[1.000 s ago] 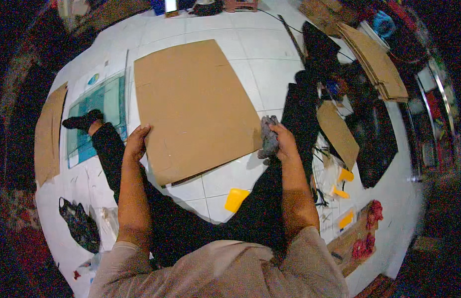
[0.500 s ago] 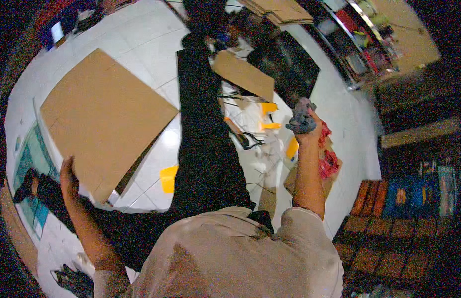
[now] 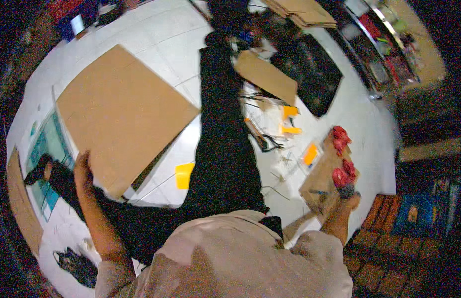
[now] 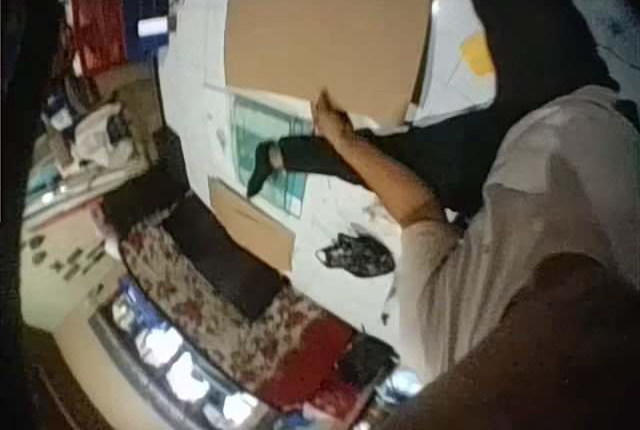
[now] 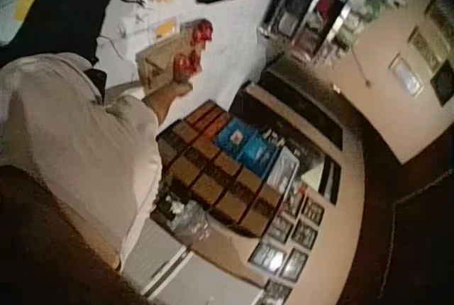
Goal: Assembling a cardboard box by folding and applying adhesive/backing.
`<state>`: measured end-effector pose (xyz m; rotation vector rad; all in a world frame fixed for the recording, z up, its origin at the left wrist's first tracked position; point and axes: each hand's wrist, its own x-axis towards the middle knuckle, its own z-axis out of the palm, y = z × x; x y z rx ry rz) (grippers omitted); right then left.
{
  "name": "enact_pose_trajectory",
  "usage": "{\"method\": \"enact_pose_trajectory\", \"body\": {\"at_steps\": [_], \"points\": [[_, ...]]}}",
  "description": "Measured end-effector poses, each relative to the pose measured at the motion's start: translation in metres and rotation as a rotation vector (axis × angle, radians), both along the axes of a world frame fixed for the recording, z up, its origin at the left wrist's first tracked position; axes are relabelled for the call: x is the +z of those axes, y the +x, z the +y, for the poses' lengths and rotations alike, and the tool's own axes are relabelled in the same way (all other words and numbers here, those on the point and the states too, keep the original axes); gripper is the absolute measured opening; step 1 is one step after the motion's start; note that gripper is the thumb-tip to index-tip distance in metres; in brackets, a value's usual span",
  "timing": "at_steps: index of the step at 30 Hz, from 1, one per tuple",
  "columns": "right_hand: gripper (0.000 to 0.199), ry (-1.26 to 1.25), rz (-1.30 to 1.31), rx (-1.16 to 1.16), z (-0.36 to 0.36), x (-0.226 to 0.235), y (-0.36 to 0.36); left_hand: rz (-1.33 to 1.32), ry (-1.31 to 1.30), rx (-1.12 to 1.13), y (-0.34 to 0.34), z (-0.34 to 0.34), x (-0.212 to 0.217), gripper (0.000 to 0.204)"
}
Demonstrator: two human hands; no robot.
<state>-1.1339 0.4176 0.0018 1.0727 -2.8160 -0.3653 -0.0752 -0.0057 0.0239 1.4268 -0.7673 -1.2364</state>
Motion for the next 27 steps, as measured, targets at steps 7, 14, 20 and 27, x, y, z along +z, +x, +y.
{"method": "enact_pose_trajectory", "body": {"at_steps": [7,14,20,27], "points": [[0.035,-0.178,0.26,-0.374,-0.006,-0.034,0.224,-0.1,-0.008,-0.013,-0.008,0.011,0.004,0.029],[0.05,-0.381,0.544,-0.788,-0.146,0.082,0.155,0.151,0.013,0.099,-0.019,0.015,0.015,0.029],[0.031,-0.731,0.092,0.721,-0.339,0.109,0.327,0.182,0.005,0.069,-0.01,0.014,0.007,0.027],[0.054,-0.312,-0.558,1.492,-0.394,0.113,0.603,0.352,-0.065,0.057,-0.023,0.006,0.013,0.028]]}}
